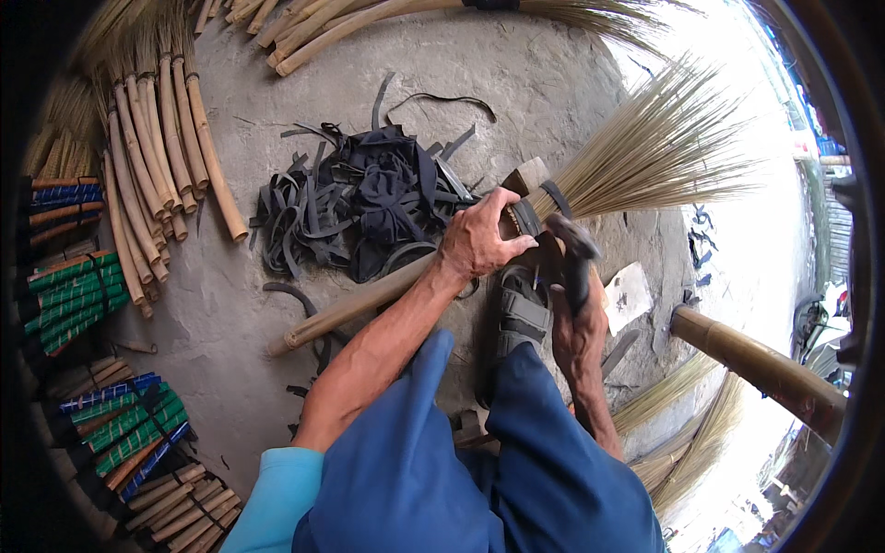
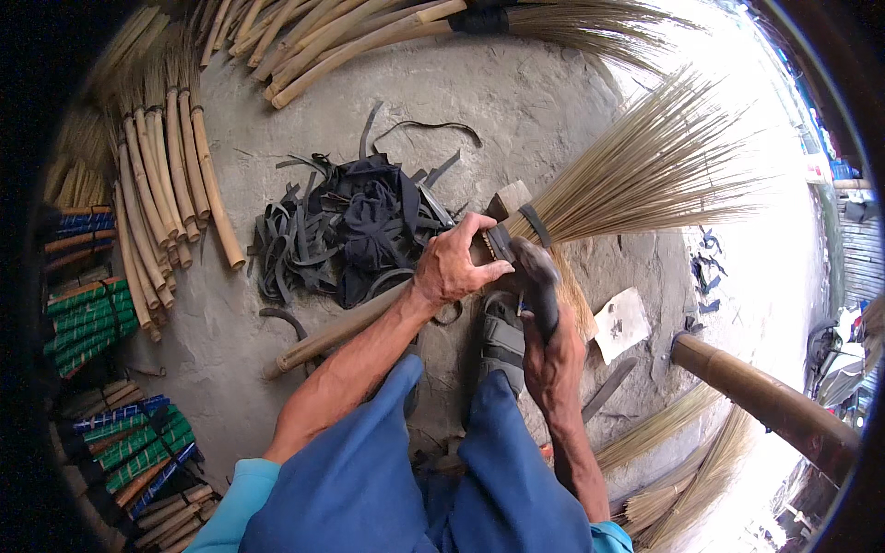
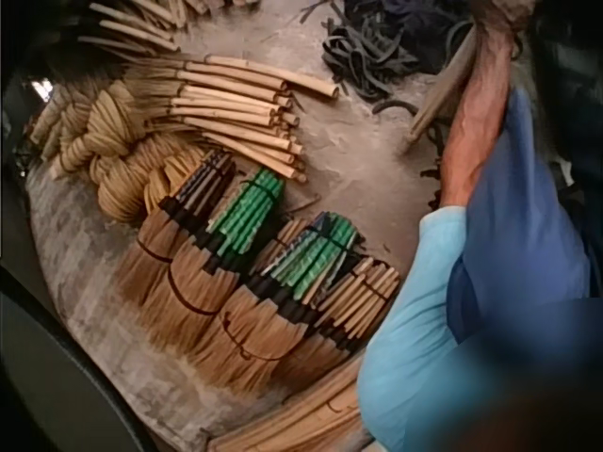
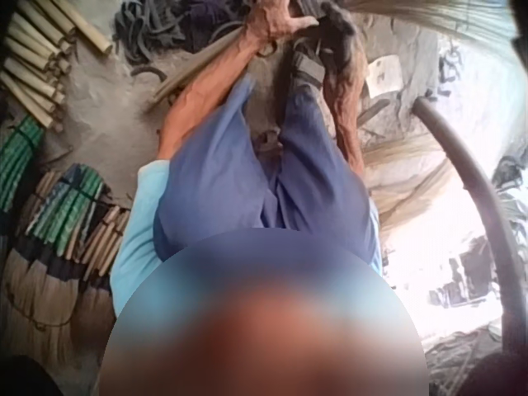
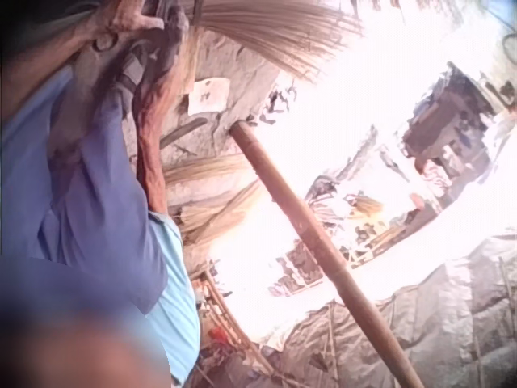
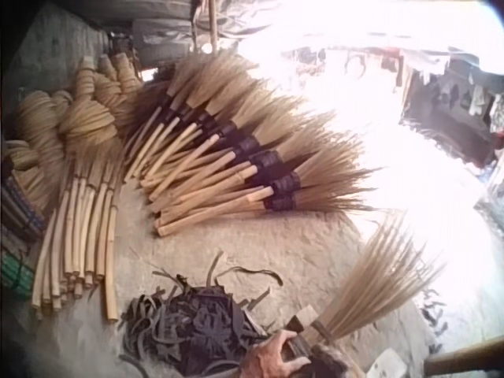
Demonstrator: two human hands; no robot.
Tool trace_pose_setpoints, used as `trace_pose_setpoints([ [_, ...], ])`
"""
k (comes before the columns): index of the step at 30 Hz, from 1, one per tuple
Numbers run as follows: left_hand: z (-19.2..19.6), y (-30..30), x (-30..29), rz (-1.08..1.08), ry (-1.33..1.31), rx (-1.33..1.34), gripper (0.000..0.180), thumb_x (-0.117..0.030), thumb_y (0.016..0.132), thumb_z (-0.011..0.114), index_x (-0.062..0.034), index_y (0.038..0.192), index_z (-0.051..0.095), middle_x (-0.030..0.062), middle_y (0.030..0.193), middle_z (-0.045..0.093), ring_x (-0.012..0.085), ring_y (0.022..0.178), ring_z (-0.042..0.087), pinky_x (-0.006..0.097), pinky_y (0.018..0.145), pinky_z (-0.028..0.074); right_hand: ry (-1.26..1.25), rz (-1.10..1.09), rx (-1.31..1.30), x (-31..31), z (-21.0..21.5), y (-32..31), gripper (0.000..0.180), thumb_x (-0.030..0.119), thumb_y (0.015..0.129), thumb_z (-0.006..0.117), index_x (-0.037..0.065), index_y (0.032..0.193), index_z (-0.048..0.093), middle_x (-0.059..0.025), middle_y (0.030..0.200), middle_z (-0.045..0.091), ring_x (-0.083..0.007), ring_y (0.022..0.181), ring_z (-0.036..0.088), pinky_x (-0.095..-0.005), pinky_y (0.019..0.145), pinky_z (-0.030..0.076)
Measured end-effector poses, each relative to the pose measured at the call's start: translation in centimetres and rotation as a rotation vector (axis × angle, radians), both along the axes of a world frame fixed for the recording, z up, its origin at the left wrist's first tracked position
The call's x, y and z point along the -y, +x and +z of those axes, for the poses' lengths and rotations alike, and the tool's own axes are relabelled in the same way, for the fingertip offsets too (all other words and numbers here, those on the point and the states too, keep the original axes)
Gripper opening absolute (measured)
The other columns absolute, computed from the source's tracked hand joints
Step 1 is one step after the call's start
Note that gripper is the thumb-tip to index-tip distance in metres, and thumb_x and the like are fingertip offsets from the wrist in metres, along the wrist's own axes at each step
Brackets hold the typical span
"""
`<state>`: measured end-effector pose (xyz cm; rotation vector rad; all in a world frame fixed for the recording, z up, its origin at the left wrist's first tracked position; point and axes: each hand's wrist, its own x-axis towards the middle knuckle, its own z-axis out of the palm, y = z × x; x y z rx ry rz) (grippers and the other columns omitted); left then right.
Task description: The person wraps a black rubber strip around the base of a broom head, using a hammer to tighten it. They repeatedly wrap, hammer, and adjust the strip to secure the bristles to the handle.
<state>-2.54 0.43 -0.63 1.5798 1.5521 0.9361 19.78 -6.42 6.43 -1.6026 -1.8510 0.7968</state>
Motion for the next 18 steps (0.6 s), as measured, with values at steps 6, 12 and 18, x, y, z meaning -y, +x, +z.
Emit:
trace_pose_setpoints([
  [6, -0.4, 0.5, 0.4, -0.011, 0.060, -0.018, 0.080, -0.049, 0.082, 0.094, -0.0067, 0.139, 0.058, 0.0231, 0.123, 0.076, 0.0455, 0.116, 0.075, 0.051, 0.097, 0.060, -0.083, 0.057, 0.208, -0.8, -2.7, 0.6, 0.022, 0.016, 0.106, 0.069, 0.004, 0.120, 0.057, -0.0302, 0.094, 0.071, -0.0558, 0.089, 0.069, -0.0601, 0.073, 0.053],
  [12, -0.5, 0.2, 0.1, -0.068, -0.071, -0.049, 0.093, -0.052, 0.085, 0.091, -0.0072, 0.155, 0.049, 0.0269, 0.145, 0.068, 0.0486, 0.127, 0.070, 0.056, 0.106, 0.057, -0.205, -0.106, 0.207, 4.1, -3.3, 5.3, 0.021, 0.021, 0.108, 0.067, 0.003, 0.115, 0.059, -0.0236, 0.087, 0.068, -0.0418, 0.078, 0.069, -0.0514, 0.069, 0.052],
  [18, 0.6, 0.2, -0.2, -0.107, -0.171, -0.096, 0.083, -0.055, 0.088, 0.087, -0.0037, 0.147, 0.059, 0.0250, 0.138, 0.070, 0.0466, 0.126, 0.070, 0.054, 0.103, 0.058, -0.610, -0.395, 0.034, 15.0, -5.3, 10.6, 0.028, 0.027, 0.106, 0.071, 0.002, 0.112, 0.059, -0.0123, 0.083, 0.060, -0.0241, 0.075, 0.061, -0.0423, 0.070, 0.051],
])
